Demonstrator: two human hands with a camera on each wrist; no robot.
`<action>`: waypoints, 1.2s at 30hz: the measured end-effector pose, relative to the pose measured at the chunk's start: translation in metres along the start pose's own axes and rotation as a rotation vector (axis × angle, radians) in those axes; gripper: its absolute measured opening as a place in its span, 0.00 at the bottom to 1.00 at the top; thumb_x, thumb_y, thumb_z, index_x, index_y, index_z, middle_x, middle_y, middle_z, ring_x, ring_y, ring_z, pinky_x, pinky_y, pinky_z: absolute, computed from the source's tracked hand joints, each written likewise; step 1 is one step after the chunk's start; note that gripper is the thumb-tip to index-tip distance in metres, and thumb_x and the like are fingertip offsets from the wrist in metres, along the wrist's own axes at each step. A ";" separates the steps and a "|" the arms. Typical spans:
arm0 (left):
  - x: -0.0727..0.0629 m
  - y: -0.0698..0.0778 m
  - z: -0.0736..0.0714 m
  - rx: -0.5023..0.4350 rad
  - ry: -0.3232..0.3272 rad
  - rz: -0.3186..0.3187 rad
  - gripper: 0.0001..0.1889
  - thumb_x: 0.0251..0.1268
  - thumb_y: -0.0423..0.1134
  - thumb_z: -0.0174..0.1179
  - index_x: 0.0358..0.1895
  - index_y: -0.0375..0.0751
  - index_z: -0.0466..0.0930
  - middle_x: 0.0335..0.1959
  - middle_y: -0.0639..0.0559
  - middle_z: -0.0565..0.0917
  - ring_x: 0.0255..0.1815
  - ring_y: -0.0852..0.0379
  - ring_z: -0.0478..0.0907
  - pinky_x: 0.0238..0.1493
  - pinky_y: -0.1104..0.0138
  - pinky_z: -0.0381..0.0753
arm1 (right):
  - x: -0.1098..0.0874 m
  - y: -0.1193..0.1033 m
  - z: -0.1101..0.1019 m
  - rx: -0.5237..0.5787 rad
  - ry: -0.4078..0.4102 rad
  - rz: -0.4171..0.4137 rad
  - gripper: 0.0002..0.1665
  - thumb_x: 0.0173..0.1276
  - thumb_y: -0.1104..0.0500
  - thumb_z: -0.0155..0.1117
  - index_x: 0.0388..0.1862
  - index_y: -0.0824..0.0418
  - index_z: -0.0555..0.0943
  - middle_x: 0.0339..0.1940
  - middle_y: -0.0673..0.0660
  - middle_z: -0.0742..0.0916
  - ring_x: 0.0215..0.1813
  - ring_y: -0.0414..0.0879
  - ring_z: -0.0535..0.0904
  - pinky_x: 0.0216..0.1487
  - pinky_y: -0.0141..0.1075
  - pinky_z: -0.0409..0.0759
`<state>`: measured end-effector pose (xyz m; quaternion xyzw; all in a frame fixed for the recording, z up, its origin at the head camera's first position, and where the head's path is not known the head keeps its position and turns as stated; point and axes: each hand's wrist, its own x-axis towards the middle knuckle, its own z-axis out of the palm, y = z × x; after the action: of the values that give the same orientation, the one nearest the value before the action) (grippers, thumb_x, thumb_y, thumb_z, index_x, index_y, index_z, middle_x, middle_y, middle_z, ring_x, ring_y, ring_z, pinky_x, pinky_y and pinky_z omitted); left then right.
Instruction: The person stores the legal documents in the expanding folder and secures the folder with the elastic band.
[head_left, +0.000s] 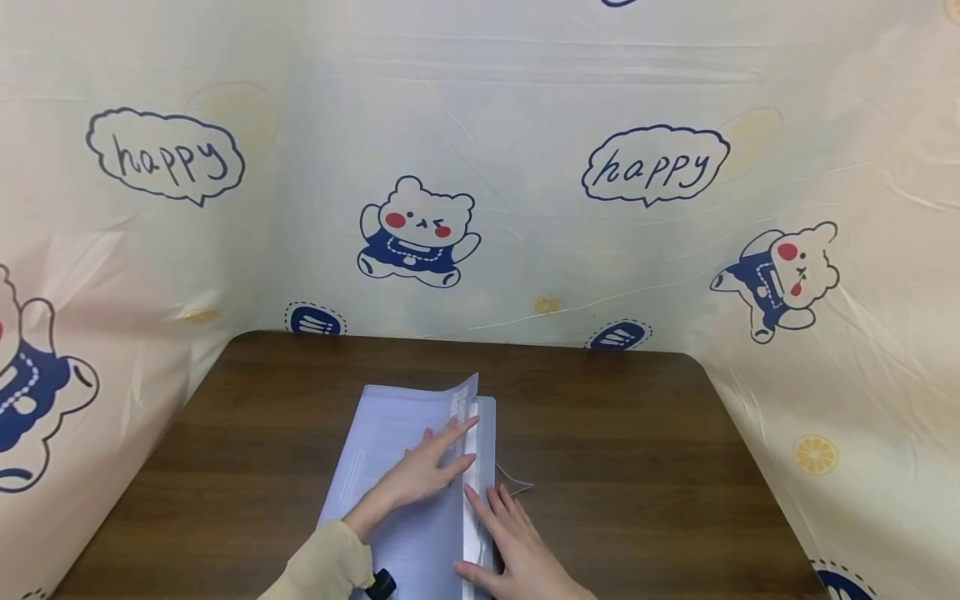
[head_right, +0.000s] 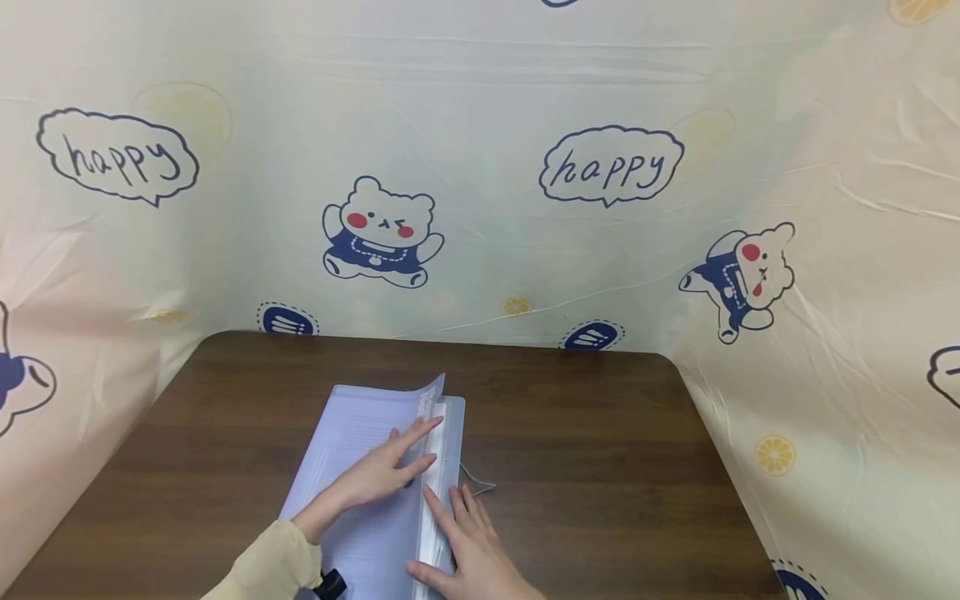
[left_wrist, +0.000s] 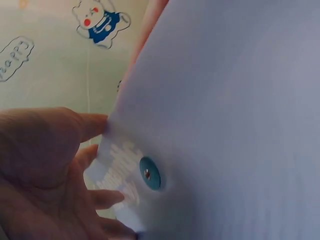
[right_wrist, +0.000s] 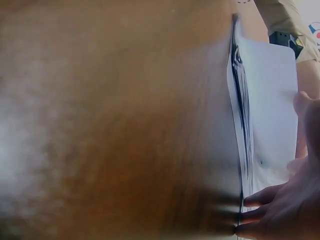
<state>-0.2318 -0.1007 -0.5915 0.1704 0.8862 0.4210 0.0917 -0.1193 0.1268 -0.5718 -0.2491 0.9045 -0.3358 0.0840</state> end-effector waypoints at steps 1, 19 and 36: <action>0.001 -0.001 0.003 0.022 0.001 -0.011 0.33 0.81 0.66 0.58 0.85 0.80 0.63 0.89 0.34 0.59 0.82 0.07 0.50 0.67 0.08 0.46 | -0.001 0.001 0.000 -0.018 0.004 -0.009 0.52 0.78 0.29 0.65 0.92 0.44 0.59 0.87 0.74 0.68 0.87 0.74 0.63 0.80 0.75 0.65; -0.018 0.039 0.019 0.297 0.074 -0.034 0.30 0.78 0.50 0.67 0.81 0.65 0.74 0.86 0.30 0.66 0.81 0.06 0.53 0.66 0.07 0.51 | -0.012 0.029 0.029 -0.585 0.266 -0.316 0.53 0.76 0.21 0.57 0.84 0.55 0.73 0.79 0.70 0.80 0.84 0.61 0.73 0.87 0.46 0.63; -0.024 0.051 0.029 0.535 0.083 -0.065 0.29 0.77 0.56 0.67 0.78 0.60 0.79 0.86 0.39 0.69 0.85 0.16 0.57 0.74 0.16 0.59 | -0.013 0.030 0.033 -0.641 0.311 -0.307 0.53 0.74 0.19 0.56 0.77 0.59 0.80 0.77 0.69 0.82 0.76 0.63 0.78 0.91 0.33 0.34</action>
<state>-0.1894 -0.0588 -0.5694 0.1426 0.9740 0.1751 0.0206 -0.1089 0.1342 -0.6164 -0.3412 0.9177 -0.0786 -0.1875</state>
